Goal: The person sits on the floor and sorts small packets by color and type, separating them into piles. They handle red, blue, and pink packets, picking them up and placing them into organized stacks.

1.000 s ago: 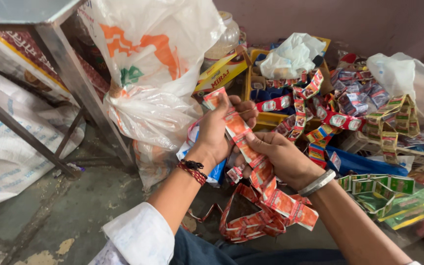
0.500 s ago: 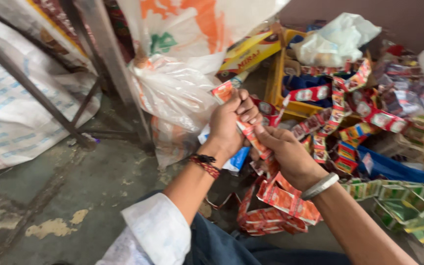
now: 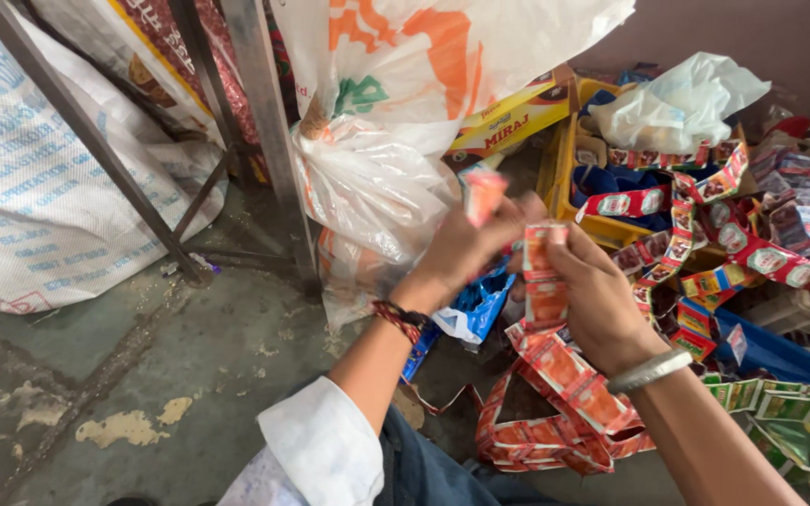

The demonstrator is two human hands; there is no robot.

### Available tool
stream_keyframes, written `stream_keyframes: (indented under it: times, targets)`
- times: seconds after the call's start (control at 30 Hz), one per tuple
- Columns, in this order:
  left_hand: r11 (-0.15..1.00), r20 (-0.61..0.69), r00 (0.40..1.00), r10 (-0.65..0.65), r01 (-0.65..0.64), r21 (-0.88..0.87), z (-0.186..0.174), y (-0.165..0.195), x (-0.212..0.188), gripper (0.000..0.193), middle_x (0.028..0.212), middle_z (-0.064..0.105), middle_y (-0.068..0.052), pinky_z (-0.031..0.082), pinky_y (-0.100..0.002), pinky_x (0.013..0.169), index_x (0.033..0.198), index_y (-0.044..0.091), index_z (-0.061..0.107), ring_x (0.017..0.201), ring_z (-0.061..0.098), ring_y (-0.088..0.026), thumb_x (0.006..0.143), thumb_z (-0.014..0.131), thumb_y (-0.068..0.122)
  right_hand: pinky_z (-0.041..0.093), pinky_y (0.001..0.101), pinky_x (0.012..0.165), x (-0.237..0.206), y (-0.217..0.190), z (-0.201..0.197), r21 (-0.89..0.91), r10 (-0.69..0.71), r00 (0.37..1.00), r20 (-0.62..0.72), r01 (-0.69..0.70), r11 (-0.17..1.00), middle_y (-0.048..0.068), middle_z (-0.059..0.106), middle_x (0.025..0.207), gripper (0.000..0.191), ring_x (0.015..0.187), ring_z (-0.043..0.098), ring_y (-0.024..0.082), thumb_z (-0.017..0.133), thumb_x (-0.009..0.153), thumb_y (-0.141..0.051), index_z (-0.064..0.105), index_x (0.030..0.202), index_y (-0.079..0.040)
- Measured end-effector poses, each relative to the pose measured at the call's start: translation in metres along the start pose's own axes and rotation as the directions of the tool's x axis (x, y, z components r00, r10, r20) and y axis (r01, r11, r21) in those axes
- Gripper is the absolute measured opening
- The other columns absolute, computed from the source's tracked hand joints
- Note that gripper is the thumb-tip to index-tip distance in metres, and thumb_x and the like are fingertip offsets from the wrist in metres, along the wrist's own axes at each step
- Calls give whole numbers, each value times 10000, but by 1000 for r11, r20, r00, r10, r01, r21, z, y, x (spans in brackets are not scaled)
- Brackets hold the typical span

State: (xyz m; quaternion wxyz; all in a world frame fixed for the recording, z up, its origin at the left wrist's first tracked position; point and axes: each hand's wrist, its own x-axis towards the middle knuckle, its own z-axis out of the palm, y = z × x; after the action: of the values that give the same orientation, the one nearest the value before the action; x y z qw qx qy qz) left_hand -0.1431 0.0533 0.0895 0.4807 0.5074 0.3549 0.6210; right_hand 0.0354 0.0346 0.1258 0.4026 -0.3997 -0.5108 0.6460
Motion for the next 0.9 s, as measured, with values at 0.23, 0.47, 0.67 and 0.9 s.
stream_keyframes:
  times: [0.23, 0.47, 0.67, 0.9]
  targets:
    - [980, -180, 974, 140, -162, -114, 12, 7, -1, 367, 916, 688, -4, 532, -259, 712, 1025, -22, 664, 814, 633, -86, 1025, 726, 340, 517, 296, 501, 0, -16, -2, -336, 173, 983, 65, -142, 931, 79, 696, 776, 411, 563, 641, 155, 423, 1045, -398, 624, 1099, -44]
    - [911, -15, 993, -116, 101, -399, 17, 9, -9, 340, 950, 678, 25, 520, -265, 654, 1126, 106, 628, 796, 650, -80, 923, 740, 355, 484, 270, 467, 2, -8, 5, -112, 64, 966, 250, -37, 993, 81, 706, 721, 471, 511, 605, 115, 494, 1079, -431, 649, 983, 4]
    - [874, 114, 986, -121, 160, -459, 15, 10, -11, 465, 762, 601, 14, 415, -243, 514, 1106, 89, 669, 581, 517, -61, 1014, 554, 530, 565, 286, 545, 10, -16, 7, -296, 271, 949, 161, -215, 931, 103, 746, 725, 488, 553, 711, 174, 455, 1007, -446, 679, 985, -14]
    - [602, 55, 971, -234, 189, -776, 8, -5, -1, 411, 787, 566, -33, 489, -320, 658, 880, 115, 468, 696, 555, -170, 1028, 472, 498, 545, 294, 606, 2, -3, 6, -267, 248, 936, 249, -180, 947, 100, 737, 740, 417, 618, 668, 150, 492, 1037, -360, 662, 948, 9]
